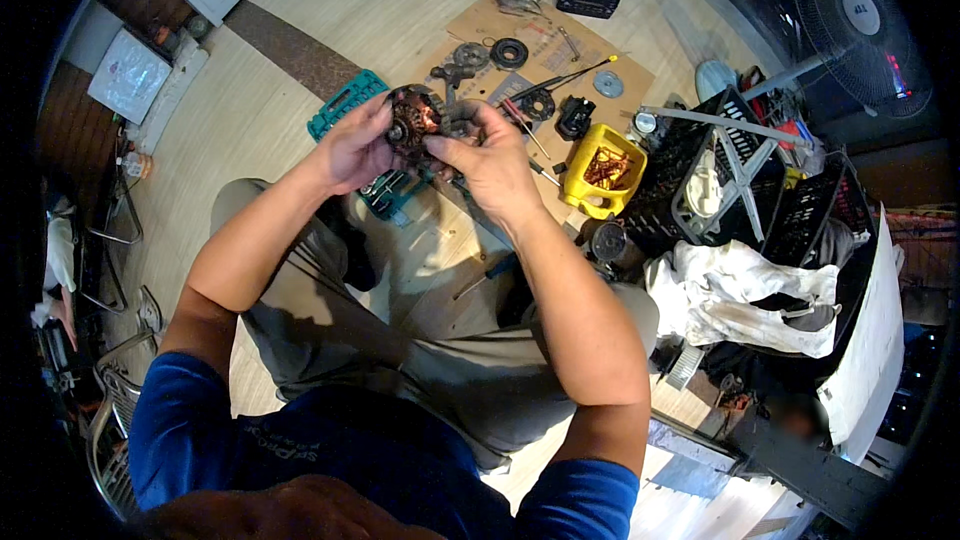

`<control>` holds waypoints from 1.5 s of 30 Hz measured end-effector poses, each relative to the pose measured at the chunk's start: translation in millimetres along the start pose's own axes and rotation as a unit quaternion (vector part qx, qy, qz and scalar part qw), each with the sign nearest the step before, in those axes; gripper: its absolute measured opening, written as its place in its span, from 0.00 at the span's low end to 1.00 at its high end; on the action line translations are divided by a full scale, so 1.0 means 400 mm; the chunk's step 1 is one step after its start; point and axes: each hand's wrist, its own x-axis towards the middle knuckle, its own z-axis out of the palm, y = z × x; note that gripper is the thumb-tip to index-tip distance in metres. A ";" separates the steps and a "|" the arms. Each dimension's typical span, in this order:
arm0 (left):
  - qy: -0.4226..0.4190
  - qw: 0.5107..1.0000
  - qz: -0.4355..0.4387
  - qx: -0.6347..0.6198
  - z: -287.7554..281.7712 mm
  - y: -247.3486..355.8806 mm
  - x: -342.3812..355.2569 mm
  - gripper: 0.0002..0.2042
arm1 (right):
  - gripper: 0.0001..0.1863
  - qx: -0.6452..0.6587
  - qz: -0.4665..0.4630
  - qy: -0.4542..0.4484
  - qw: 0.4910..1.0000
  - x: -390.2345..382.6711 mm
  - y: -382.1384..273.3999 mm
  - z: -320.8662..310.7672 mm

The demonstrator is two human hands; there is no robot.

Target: The person manipulates the copper wiring of a disassembled fan motor by hand and with pliers, then twists the ends of two wires together.

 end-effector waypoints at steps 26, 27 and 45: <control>0.016 0.999 -0.015 -0.046 0.009 0.002 0.005 0.19 | 0.20 -0.030 0.012 -0.003 0.999 -0.009 0.006 0.001; 0.016 0.999 -0.014 -0.046 0.011 0.001 0.007 0.19 | 0.19 -0.032 0.002 0.003 0.999 -0.007 0.009 0.000; -0.008 0.998 0.052 -0.044 0.013 -0.009 0.016 0.32 | 0.26 -0.127 -0.089 -0.029 0.988 -0.022 0.005 0.048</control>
